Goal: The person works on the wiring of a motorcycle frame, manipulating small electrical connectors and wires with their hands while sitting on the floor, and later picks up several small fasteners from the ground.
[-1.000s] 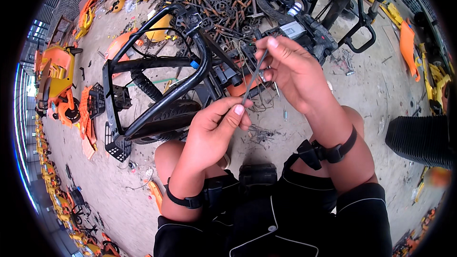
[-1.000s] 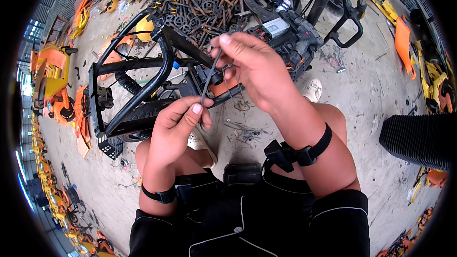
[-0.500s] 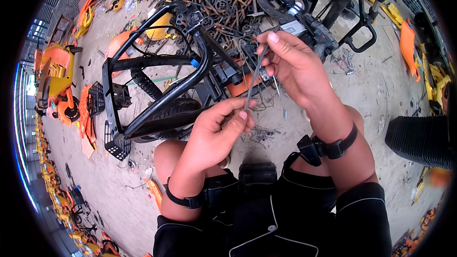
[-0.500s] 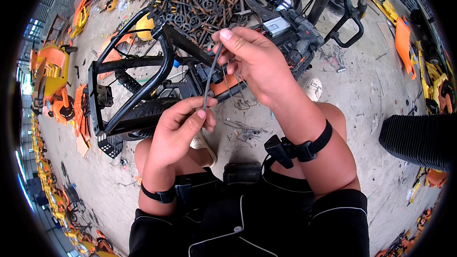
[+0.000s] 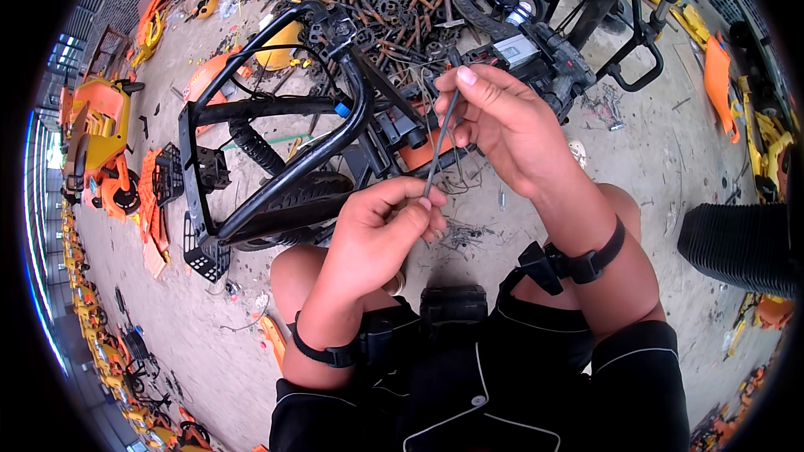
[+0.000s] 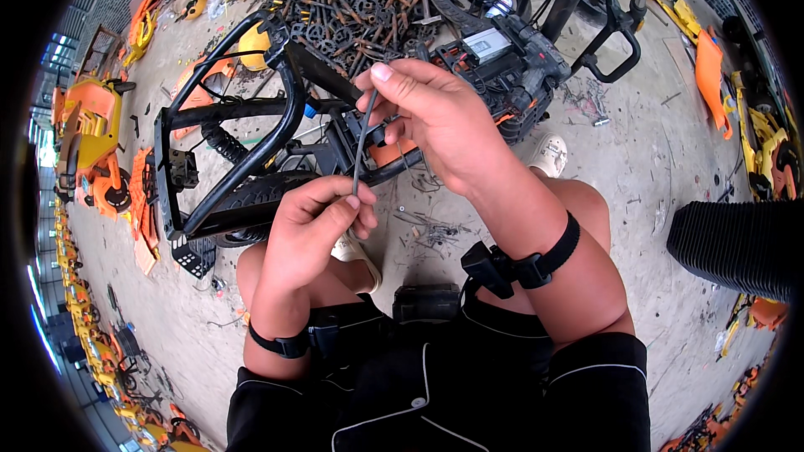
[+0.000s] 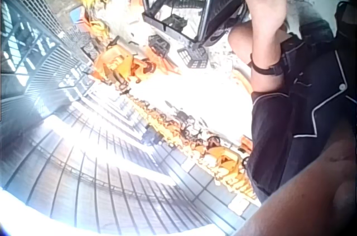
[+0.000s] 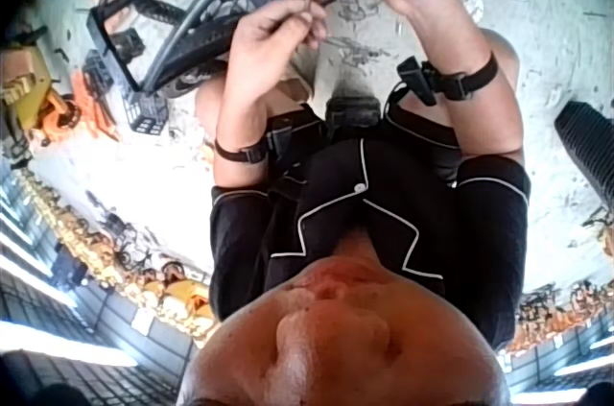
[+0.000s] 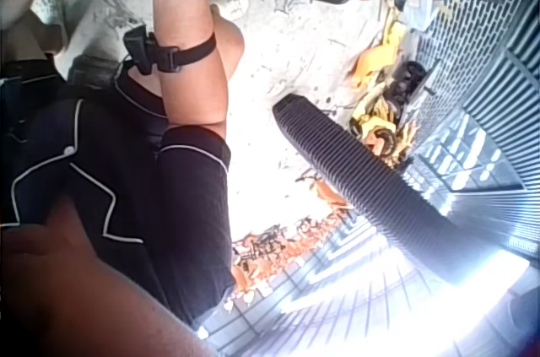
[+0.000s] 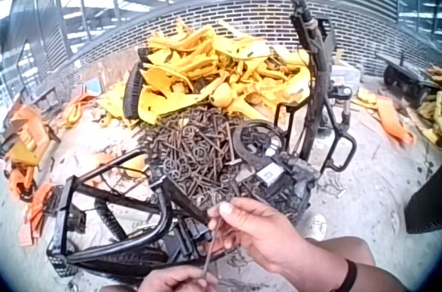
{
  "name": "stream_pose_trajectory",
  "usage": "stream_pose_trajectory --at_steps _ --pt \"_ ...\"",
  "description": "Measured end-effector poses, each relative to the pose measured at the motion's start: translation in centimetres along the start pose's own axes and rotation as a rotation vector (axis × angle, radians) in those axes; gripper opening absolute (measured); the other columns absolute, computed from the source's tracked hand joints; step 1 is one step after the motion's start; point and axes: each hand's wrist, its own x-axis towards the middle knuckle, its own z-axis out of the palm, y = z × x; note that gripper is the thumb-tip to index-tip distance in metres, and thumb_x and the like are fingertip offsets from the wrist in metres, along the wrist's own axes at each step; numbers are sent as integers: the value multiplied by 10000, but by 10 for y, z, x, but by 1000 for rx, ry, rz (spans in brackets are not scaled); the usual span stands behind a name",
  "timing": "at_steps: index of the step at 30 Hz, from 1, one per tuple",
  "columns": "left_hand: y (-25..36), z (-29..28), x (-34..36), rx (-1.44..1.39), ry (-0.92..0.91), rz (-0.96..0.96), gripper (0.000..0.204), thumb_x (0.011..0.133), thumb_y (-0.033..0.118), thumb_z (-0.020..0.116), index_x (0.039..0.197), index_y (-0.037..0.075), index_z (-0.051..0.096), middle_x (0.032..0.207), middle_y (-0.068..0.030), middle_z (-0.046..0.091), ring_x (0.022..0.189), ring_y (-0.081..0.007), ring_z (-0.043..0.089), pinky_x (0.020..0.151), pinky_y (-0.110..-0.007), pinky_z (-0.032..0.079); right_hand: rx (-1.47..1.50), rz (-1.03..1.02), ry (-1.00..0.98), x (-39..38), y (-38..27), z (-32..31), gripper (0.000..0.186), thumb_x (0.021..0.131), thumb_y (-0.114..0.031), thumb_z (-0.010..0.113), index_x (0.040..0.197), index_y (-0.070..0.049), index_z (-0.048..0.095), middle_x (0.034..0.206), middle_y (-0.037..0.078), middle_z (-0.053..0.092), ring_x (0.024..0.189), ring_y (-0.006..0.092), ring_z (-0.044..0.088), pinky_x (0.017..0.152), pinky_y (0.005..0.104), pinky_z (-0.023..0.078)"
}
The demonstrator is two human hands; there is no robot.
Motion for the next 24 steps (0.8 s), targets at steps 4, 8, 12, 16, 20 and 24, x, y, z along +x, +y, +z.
stream_pose_trajectory --at_steps 4,8,12,16,20,24 --pt "-1 -1 -1 24 -10 29 170 953 19 539 1046 -39 669 838 -69 690 770 -107 634 726 -250 519 5 6 -7 0 1 0 321 997 -335 608 1068 -33 691 945 44 665 833 114 588 698 253 457" --pt "0 1 -3 37 -25 86 168 949 8 543 1046 -38 672 837 -62 688 786 -100 636 733 -248 519 -16 32 19 0 1 0 325 987 -340 623 1050 -29 692 922 35 664 812 102 587 691 248 453" --pt "2 2 -4 46 -38 140 158 940 -11 547 1030 -41 673 842 -57 682 801 -97 640 736 -255 526 -90 104 60 1 7 -2 322 973 -347 642 1007 -32 698 867 19 663 778 89 587 673 237 446" --pt "3 2 -6 58 -47 175 151 933 -25 548 1014 -46 672 855 -60 678 809 -101 646 743 -260 534 -153 220 94 0 17 0 303 967 -336 641 956 -39 700 802 10 658 736 92 593 644 234 440" --pt "2 2 -5 93 -57 200 151 925 -37 539 1005 -44 668 870 -57 680 814 -105 648 746 -265 536 -271 348 74 0 32 -2 259 951 -284 662 978 -31 703 860 29 667 765 105 596 601 239 432" --pt "-1 4 -3 131 -41 201 135 895 -32 565 987 -33 665 863 -60 681 797 -106 641 723 -269 529 -206 520 26 -8 58 3 264 947 -270 668 996 -12 701 895 52 670 750 110 596 595 259 441"
